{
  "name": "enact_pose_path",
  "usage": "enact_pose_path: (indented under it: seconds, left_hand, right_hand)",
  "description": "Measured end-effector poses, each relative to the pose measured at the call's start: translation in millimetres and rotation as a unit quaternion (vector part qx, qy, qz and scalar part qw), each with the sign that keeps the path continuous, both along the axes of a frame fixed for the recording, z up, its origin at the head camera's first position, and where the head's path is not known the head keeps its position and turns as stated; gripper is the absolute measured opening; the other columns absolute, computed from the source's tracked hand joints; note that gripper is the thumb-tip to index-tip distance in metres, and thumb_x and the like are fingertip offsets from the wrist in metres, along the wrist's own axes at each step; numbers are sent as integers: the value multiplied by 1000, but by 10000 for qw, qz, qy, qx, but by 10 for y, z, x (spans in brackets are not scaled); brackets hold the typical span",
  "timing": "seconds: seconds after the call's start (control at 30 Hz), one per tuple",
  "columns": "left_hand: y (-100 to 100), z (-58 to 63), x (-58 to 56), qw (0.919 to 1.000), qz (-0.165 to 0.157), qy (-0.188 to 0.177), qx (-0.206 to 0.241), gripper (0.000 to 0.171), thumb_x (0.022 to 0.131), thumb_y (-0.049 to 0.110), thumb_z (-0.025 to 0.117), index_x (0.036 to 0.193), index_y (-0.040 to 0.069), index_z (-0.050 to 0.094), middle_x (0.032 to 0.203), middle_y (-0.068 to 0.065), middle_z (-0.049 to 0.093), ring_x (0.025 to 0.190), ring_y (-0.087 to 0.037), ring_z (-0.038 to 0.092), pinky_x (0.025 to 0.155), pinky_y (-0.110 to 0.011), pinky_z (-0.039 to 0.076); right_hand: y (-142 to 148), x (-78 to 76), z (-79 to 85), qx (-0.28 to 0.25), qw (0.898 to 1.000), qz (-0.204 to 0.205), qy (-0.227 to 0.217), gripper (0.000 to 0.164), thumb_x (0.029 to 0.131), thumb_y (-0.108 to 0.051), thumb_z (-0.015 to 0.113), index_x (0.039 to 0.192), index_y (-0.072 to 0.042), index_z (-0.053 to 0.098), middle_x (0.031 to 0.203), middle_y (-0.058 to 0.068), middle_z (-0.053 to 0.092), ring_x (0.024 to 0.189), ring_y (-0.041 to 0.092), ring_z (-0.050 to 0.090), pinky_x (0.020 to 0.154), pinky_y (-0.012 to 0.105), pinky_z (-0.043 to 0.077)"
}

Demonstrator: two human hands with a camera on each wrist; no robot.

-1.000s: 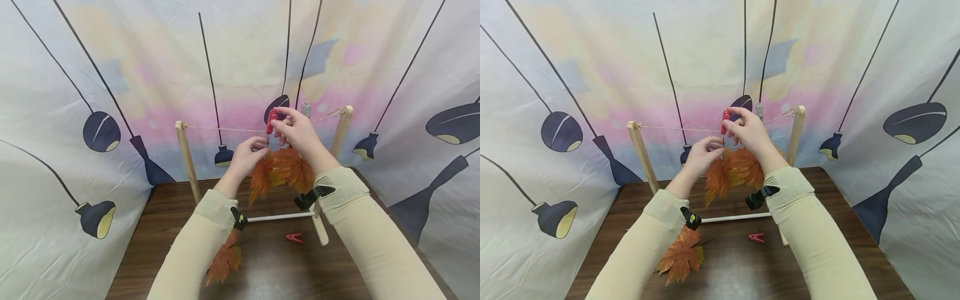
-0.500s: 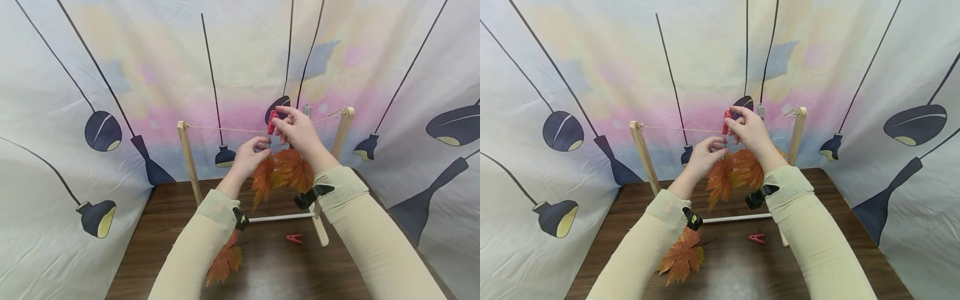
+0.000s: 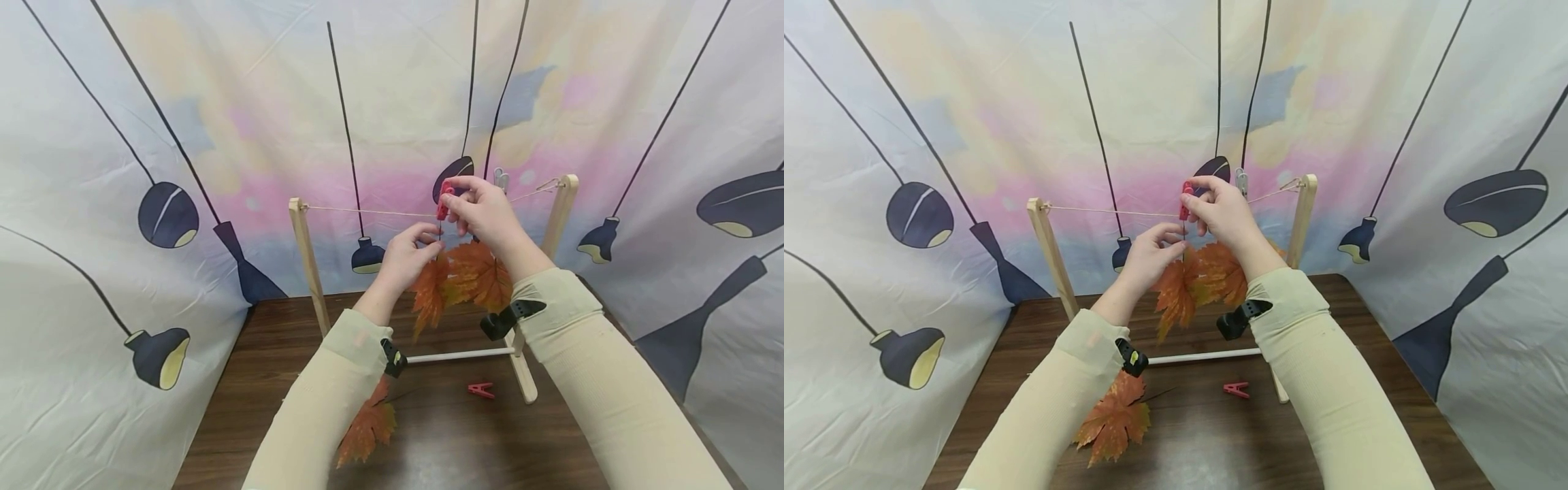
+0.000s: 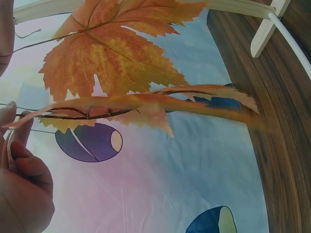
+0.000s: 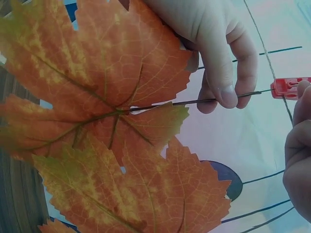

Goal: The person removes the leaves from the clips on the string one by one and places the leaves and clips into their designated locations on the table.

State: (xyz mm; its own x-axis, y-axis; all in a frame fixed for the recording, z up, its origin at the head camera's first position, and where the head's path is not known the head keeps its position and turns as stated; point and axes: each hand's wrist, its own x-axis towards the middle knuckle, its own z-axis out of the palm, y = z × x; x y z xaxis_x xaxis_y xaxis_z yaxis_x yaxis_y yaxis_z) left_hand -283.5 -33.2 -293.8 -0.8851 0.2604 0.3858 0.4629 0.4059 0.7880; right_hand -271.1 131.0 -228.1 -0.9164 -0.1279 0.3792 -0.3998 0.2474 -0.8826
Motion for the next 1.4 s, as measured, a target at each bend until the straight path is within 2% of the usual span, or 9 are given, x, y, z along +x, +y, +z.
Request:
enact_pose_path:
  seconds: [0.3,0.47,0.73,0.97,1.2,1.4]
  left_hand:
    - [12,19,-20,9995,147,190,-215,19,91,23,62,108,15,66,97,-2,67,81,-17,58,69,-30,47]
    - [3,40,-29,9992,150,248,-275,20,91,23,61,108,15,66,97,-1,67,81,-17,57,68,-30,45]
    - [-20,54,-13,9986,206,242,-412,19,91,25,61,107,16,66,96,0,66,79,-17,56,69,-30,46]
    - [-78,25,19,9996,160,90,-234,18,91,24,62,106,15,66,98,-1,66,83,-18,56,72,-31,47]
    - [-147,-2,23,9998,130,-104,-117,19,91,24,62,106,15,67,97,1,66,80,-17,57,69,-30,48]
    - [-210,-48,13,9998,60,-160,35,20,90,25,64,105,13,68,95,2,68,87,-14,59,77,-33,48]
  right_hand:
    - [-3,-6,-9,-235,9995,211,99,35,90,-19,64,119,-4,52,68,7,54,48,14,50,46,23,42]
    - [5,-7,-13,-246,9982,378,393,28,92,-18,60,114,-3,52,66,6,54,48,15,51,47,24,41]
    - [2,1,-43,-958,9912,439,803,17,92,-12,58,108,-6,54,70,5,57,50,14,50,49,22,44]
    - [-15,34,-60,-1650,9806,651,833,15,91,-9,57,105,-8,54,69,4,56,50,14,50,51,21,46]
    - [-41,38,-85,-1524,9824,555,925,14,92,-11,56,105,-10,53,70,4,56,51,13,51,52,21,46]
    - [-77,47,-108,-1755,9779,590,973,14,91,-10,57,104,-8,53,68,4,55,50,13,51,49,20,42]
